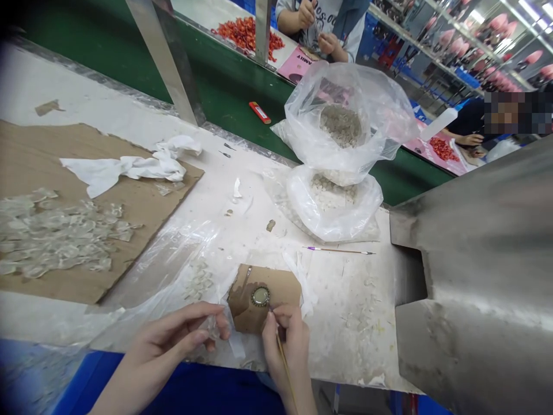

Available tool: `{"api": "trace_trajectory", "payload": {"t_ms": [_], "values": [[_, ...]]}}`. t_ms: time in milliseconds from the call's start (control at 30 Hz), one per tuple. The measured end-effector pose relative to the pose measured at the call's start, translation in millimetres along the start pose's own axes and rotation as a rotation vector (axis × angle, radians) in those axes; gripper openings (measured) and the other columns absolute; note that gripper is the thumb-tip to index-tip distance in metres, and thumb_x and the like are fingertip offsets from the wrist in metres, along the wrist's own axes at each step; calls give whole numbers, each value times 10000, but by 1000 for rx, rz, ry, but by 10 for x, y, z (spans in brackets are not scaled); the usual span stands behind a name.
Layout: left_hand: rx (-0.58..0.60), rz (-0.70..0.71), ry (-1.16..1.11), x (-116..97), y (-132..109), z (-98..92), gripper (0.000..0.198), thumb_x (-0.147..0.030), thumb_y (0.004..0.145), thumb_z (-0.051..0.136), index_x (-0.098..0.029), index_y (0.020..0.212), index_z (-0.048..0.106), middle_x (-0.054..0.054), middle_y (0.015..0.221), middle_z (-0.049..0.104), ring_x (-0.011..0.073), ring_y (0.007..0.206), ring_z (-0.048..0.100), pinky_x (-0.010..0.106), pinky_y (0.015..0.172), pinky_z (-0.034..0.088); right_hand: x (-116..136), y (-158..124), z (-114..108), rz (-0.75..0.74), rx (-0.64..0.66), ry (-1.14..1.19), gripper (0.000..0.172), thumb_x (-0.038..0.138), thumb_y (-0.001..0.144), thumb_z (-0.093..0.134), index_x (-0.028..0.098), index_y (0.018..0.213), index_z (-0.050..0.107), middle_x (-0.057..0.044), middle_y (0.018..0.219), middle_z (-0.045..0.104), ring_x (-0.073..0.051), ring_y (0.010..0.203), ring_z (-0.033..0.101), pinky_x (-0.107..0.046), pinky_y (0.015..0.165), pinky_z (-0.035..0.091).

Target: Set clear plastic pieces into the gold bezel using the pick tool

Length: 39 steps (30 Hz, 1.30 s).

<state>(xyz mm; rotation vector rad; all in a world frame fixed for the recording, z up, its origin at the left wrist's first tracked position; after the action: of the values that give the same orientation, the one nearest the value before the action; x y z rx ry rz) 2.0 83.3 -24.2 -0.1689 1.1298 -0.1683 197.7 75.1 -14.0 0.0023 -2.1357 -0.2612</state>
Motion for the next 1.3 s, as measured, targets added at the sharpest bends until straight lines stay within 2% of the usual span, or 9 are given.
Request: {"api": "trace_trajectory", "payload": {"t_ms": [167, 333, 567, 700, 867, 967, 1067, 1133, 1300], "values": [[-32, -3, -56, 76, -13, -20, 138, -326, 839, 830, -290, 965, 874, 64, 810, 845, 205, 627, 792, 213, 578, 657, 36, 29, 37, -36, 2, -41, 293, 412, 1042, 509, 230, 818, 553, 52, 477, 596, -138, 349, 533, -229, 365, 381], [-42, 42, -32, -109, 41, 25, 148, -215, 784, 861, -286, 912, 885, 61, 795, 850, 182, 513, 762, 191, 508, 639, 76, 45, 46, -65, 10, -66, 305, 417, 1033, 525, 239, 788, 565, 45, 491, 592, -149, 372, 542, -247, 386, 393], [-61, 62, -9, -163, 52, 22, 227, -145, 782, 834, -329, 908, 879, 35, 790, 852, 181, 585, 795, 149, 539, 627, 22, 34, 25, -44, 5, -37, 309, 439, 1022, 553, 233, 796, 596, 28, 528, 632, -160, 412, 583, -251, 406, 435], [-71, 98, 67, -185, 58, 22, 209, -138, 762, 819, -294, 883, 888, 72, 845, 836, 200, 606, 795, 190, 553, 645, 66, 25, -47, -17, -5, 71, 269, 410, 1028, 575, 225, 832, 592, 27, 558, 652, -147, 433, 598, -230, 417, 463], [-48, 89, -18, -205, 44, 116, 289, -97, 695, 867, -319, 880, 889, 61, 821, 819, 164, 565, 764, 169, 538, 622, 378, 6, -130, -21, 35, 341, 189, 404, 1077, 488, 254, 1038, 595, 30, 618, 714, -122, 397, 601, -189, 372, 465], [37, 69, -108, -258, 18, 250, 302, -151, 721, 898, -347, 949, 880, 57, 769, 810, 163, 517, 752, 181, 516, 620, 591, 54, -148, -18, 45, 487, 215, 446, 1071, 484, 284, 1016, 614, 48, 562, 681, -103, 302, 496, -177, 303, 383], [81, 112, -80, -388, -14, 328, 301, -207, 726, 923, -348, 987, 874, 68, 740, 801, 171, 511, 744, 196, 516, 624, 766, 148, -124, -20, 34, 674, 254, 452, 1072, 469, 308, 954, 643, 102, 379, 449, -111, 267, 354, -180, 294, 329], [75, 165, -23, -473, -32, 341, 289, -250, 719, 936, -344, 985, 876, 70, 705, 789, 178, 524, 735, 205, 521, 626, 831, 195, -71, 3, 34, 790, 258, 439, 1077, 458, 322, 975, 664, 114, 390, 335, -111, 273, 268, -183, 290, 294], [93, 264, 59, -538, -84, 395, 282, -328, 743, 924, -332, 1019, 868, 69, 723, 793, 176, 568, 734, 198, 521, 625, 846, 161, 88, 144, 81, 984, 281, 464, 1082, 430, 329, 979, 655, 132, 492, 291, -59, 264, 139, -186, 314, 320]]}}
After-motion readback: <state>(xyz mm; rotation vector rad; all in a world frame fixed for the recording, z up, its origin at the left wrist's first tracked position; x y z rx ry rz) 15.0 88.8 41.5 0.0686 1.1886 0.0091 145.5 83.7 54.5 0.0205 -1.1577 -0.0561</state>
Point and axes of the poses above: each hand's wrist, its own y-axis towards the middle knuckle, its own z-axis out of the palm, x = y × z, the point moved 10 cm from there along y, towards the middle knuckle
